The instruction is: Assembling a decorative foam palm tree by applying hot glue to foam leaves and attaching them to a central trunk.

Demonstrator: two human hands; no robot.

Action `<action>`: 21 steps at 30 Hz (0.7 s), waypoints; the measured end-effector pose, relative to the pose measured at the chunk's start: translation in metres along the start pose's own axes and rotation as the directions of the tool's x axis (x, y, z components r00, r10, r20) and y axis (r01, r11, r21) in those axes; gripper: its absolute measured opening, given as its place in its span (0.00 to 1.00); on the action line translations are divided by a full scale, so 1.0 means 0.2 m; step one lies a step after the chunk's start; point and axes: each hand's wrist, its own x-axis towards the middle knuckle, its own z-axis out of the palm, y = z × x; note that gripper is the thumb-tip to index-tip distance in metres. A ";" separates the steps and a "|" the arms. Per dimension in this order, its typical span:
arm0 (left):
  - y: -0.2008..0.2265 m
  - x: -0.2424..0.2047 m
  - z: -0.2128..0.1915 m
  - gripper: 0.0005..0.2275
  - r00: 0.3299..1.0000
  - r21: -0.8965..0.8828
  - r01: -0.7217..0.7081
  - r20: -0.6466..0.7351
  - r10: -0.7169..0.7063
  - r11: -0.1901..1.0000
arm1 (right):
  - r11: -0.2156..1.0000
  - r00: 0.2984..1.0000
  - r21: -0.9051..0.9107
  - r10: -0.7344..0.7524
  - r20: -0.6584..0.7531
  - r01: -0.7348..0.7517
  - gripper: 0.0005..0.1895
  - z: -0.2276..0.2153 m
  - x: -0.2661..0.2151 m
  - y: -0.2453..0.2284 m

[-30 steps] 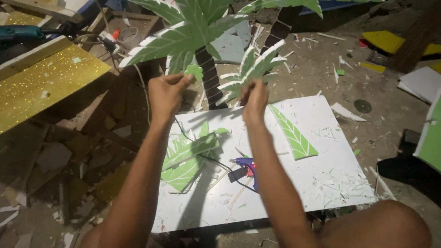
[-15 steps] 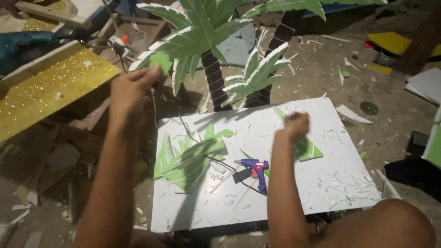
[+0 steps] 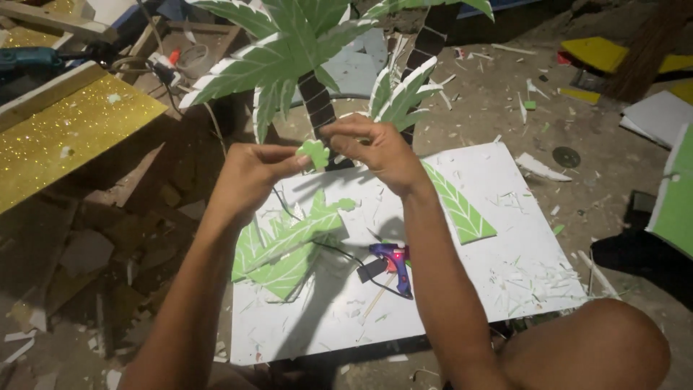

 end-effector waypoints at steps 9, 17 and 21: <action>0.05 0.00 -0.02 0.13 0.996 0.165 -0.088 0.042 0.082 0.982 | 0.997 0.995 0.048 0.051 0.086 -0.055 0.11 -0.02 0.06 0.05; -0.24 0.10 -0.13 0.15 0.977 -0.035 0.007 -0.211 -0.015 0.999 | 0.834 0.707 0.518 0.250 -0.661 0.189 0.09 -0.53 -0.21 0.55; -0.40 0.20 -0.12 0.17 0.942 -0.099 0.056 -0.325 -0.086 0.993 | 0.915 0.429 0.269 0.122 -0.895 0.300 0.26 -0.39 -0.36 0.84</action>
